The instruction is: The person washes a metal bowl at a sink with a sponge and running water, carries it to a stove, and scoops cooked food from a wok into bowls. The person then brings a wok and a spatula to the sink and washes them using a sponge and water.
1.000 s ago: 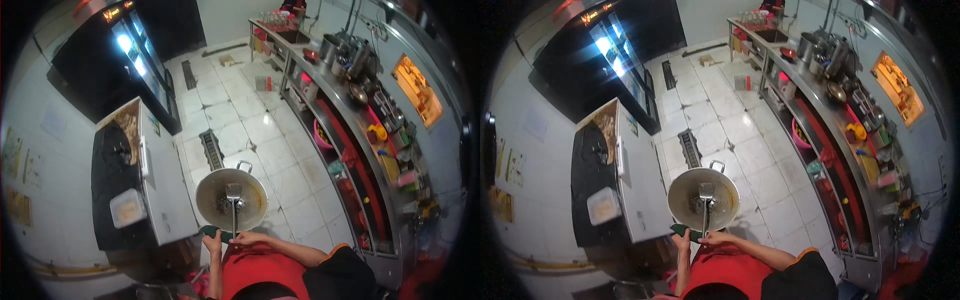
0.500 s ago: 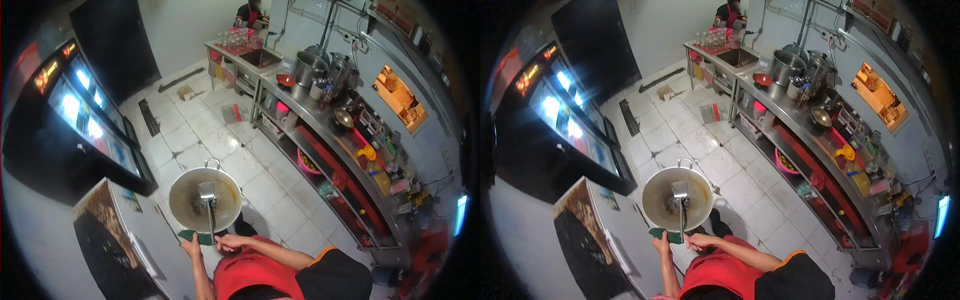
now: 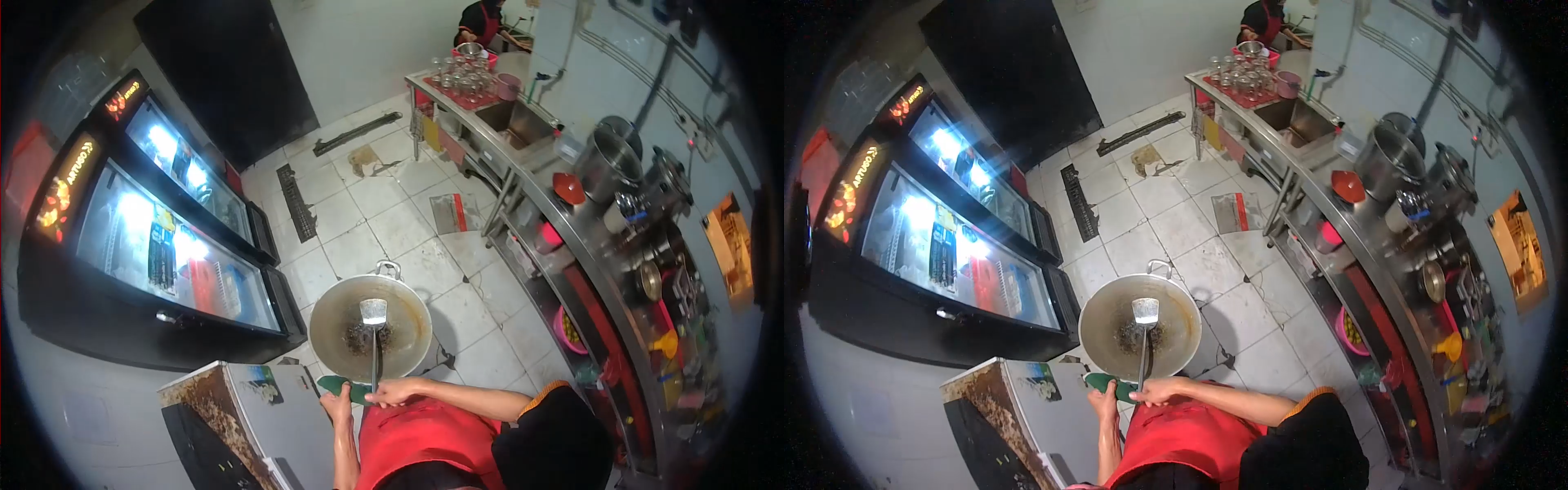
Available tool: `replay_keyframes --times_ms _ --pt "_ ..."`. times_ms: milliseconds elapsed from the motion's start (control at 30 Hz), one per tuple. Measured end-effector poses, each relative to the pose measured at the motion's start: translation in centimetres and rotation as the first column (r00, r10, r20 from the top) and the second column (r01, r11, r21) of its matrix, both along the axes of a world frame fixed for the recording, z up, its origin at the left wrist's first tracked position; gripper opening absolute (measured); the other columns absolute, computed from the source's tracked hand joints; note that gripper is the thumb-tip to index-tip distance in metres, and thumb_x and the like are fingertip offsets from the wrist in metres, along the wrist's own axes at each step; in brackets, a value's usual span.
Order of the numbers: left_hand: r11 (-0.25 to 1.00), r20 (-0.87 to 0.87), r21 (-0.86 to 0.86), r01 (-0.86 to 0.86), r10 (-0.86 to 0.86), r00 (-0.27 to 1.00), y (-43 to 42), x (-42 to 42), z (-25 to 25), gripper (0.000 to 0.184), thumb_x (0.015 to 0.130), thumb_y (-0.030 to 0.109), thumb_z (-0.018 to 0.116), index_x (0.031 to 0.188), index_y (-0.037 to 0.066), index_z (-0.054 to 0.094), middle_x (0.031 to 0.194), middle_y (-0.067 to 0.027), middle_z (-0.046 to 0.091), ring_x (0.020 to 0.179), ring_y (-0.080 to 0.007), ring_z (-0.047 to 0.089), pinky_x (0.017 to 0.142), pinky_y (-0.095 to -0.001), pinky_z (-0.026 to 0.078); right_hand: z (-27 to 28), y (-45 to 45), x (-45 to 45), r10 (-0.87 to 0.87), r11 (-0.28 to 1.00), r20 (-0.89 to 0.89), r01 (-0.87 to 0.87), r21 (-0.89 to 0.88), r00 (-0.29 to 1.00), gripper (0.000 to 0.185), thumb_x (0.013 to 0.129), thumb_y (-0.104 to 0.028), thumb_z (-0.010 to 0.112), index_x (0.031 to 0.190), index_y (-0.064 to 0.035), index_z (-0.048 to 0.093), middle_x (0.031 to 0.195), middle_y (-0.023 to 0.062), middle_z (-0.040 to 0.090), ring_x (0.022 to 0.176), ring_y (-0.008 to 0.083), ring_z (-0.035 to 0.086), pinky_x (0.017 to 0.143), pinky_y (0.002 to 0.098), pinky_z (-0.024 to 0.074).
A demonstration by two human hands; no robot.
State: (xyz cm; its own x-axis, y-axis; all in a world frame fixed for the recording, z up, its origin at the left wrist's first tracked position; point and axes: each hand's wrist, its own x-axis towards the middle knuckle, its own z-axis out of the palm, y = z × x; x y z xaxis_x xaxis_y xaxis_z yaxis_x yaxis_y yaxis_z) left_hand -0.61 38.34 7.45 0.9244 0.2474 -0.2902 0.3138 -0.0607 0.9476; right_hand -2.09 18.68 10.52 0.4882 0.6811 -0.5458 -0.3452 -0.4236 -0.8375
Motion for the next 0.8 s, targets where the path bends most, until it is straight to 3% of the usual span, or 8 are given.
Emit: replay_keyframes --times_ms 100,267,333,467,533,667,733,800 --pt "0.982 -0.020 0.163 0.098 -0.096 0.995 -3.1 8.2 1.3 0.010 0.076 0.003 0.069 0.071 -0.002 0.063 0.068 -0.0014 0.062 0.059 -0.0077 0.051 0.052 -0.0263 0.040 -1.0 -2.3 7.9 -0.201 0.977 -0.052 0.196 -0.082 0.978 0.077 0.092 -0.067 0.031 0.085 0.0006 0.067 0.053 0.0001 0.046 0.045 0.0114 0.046 0.043 0.0285 0.0389" --pt "0.952 0.105 0.135 0.276 -0.291 0.951 -8.7 23.7 0.0 0.012 0.075 0.004 0.069 0.069 -0.004 0.062 0.067 -0.0006 0.061 0.059 -0.0070 0.051 0.051 -0.0261 0.041 -4.1 -6.2 18.9 -0.452 0.876 -0.280 0.480 0.039 0.847 0.056 0.095 -0.058 0.038 0.085 -0.0054 0.056 0.054 -0.0039 0.043 0.044 0.0053 0.039 0.038 0.0228 0.0310" --pt "0.938 0.111 0.058 0.343 -0.348 0.931 -12.0 29.5 0.4 0.011 0.075 0.002 0.068 0.070 -0.005 0.063 0.066 0.0000 0.061 0.058 -0.0066 0.051 0.051 -0.0258 0.041 -2.5 -8.5 22.4 -0.576 0.740 -0.372 0.658 0.141 0.728 0.049 0.096 -0.051 0.044 0.085 -0.0053 0.057 0.057 -0.0038 0.045 0.044 0.0050 0.037 0.039 0.0220 0.0300" --pt "0.862 0.119 0.043 0.504 -0.506 0.854 -19.5 39.8 1.5 0.013 0.076 0.002 0.068 0.068 -0.005 0.061 0.065 0.0004 0.060 0.057 -0.0061 0.049 0.050 -0.0250 0.039 -1.5 -14.2 29.3 -0.782 0.574 -0.310 0.818 -0.020 0.541 0.049 0.095 -0.045 0.050 0.083 0.0012 0.060 0.056 -0.0024 0.045 0.049 0.0070 0.040 0.045 0.0254 0.0336" --pt "0.809 0.138 0.022 0.587 -0.584 0.800 -24.2 44.3 2.2 0.014 0.077 0.002 0.069 0.067 -0.005 0.061 0.064 0.0009 0.059 0.057 -0.0058 0.048 0.050 -0.0246 0.039 -1.5 -18.2 32.1 -0.823 0.530 -0.185 0.843 0.092 0.537 0.049 0.094 -0.046 0.051 0.081 0.0007 0.059 0.058 -0.0022 0.046 0.051 0.0076 0.041 0.046 0.0260 0.0345" --pt "0.729 0.146 0.058 0.682 -0.682 0.716 -36.2 50.9 3.9 0.019 0.078 0.003 0.069 0.064 -0.005 0.059 0.060 0.0031 0.054 0.055 -0.0049 0.043 0.047 -0.0249 0.034 -0.2 -26.6 37.1 -0.924 0.370 -0.070 0.925 0.084 0.375 0.049 0.094 -0.047 0.051 0.080 -0.0006 0.058 0.060 -0.0018 0.047 0.051 0.0078 0.041 0.047 0.0255 0.0355" --pt "0.691 0.156 0.024 0.723 -0.717 0.680 -41.9 53.5 4.0 0.019 0.078 0.003 0.068 0.064 -0.005 0.059 0.060 0.0033 0.054 0.055 -0.0049 0.043 0.047 -0.0249 0.034 3.0 -31.3 39.2 -0.978 0.195 -0.064 0.979 0.062 0.199 0.048 0.093 -0.048 0.052 0.077 -0.0025 0.057 0.062 -0.0014 0.048 0.052 0.0083 0.042 0.052 0.0266 0.0400" --pt "0.659 0.165 -0.027 0.752 -0.739 0.654 -47.8 55.6 5.1 0.016 0.077 0.003 0.068 0.066 -0.005 0.060 0.062 0.0033 0.055 0.056 -0.0051 0.045 0.047 -0.0247 0.035 3.5 -36.8 40.7 -0.977 0.207 -0.051 0.978 0.026 0.208 0.047 0.092 -0.047 0.053 0.080 -0.0018 0.061 0.063 -0.0002 0.051 0.055 0.0098 0.045 0.056 0.0273 0.0426"
